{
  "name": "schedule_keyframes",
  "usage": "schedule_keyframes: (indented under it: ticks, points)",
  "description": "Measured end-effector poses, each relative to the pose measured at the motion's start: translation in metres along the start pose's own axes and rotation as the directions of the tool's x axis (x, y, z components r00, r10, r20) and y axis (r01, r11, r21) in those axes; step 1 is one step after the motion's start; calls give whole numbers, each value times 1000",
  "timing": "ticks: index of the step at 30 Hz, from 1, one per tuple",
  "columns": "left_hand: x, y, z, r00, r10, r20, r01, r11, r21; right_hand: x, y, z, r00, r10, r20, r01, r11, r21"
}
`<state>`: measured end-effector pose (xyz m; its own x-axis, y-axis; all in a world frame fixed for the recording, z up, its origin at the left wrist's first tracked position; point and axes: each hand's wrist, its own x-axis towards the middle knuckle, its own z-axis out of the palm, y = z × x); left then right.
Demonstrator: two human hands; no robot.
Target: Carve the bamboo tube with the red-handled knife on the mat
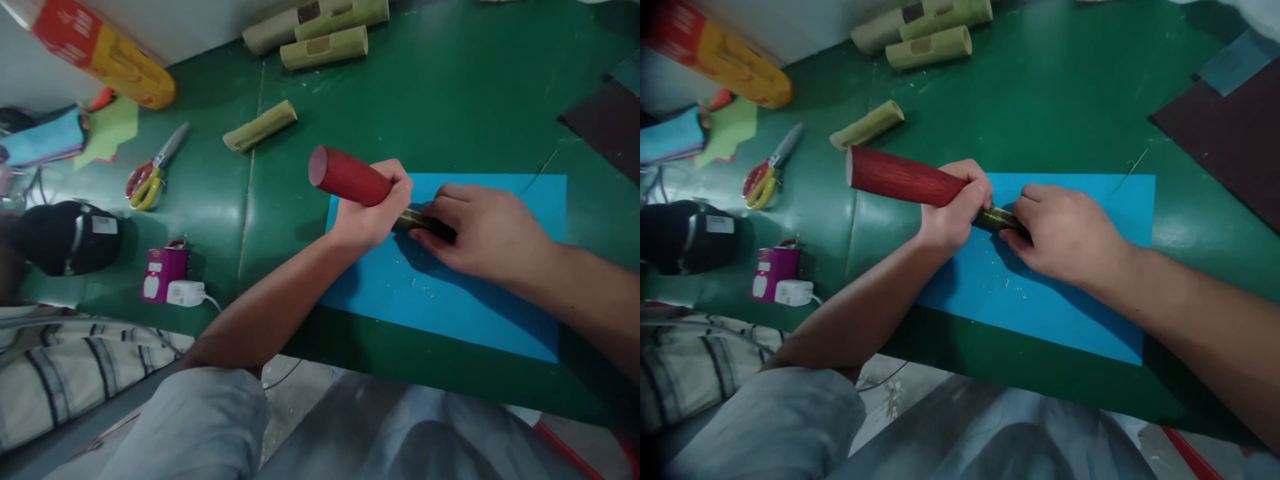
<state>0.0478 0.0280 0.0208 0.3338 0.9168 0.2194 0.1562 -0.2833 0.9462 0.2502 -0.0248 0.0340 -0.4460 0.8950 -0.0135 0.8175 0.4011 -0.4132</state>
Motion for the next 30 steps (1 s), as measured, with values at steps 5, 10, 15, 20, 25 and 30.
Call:
schedule_keyframes:
  ticks: [5,10,15,20,25,30]
  points:
    - [1,-4,-2,999,48,22,-48,999,10,0,1,-1,1000,-13,-3,13,1000,17]
    - [1,-3,-2,999,44,10,-44,999,10,-1,1,0,1000,-22,-22,23,999,24]
    - [0,5,-6,999,-17,48,17,1000,-5,0,0,0,1000,-22,-4,22,1000,18]
    - [0,4,-6,999,4,47,1,993,-119,-1,2,1,1000,-27,-14,27,1000,-13]
    - [0,-3,-1,1000,26,-17,-27,996,-84,-2,1,2,999,-26,-40,26,1000,-14]
    - [0,-3,-2,997,71,26,-70,997,-21,0,-1,1,999,-20,-38,20,1000,6]
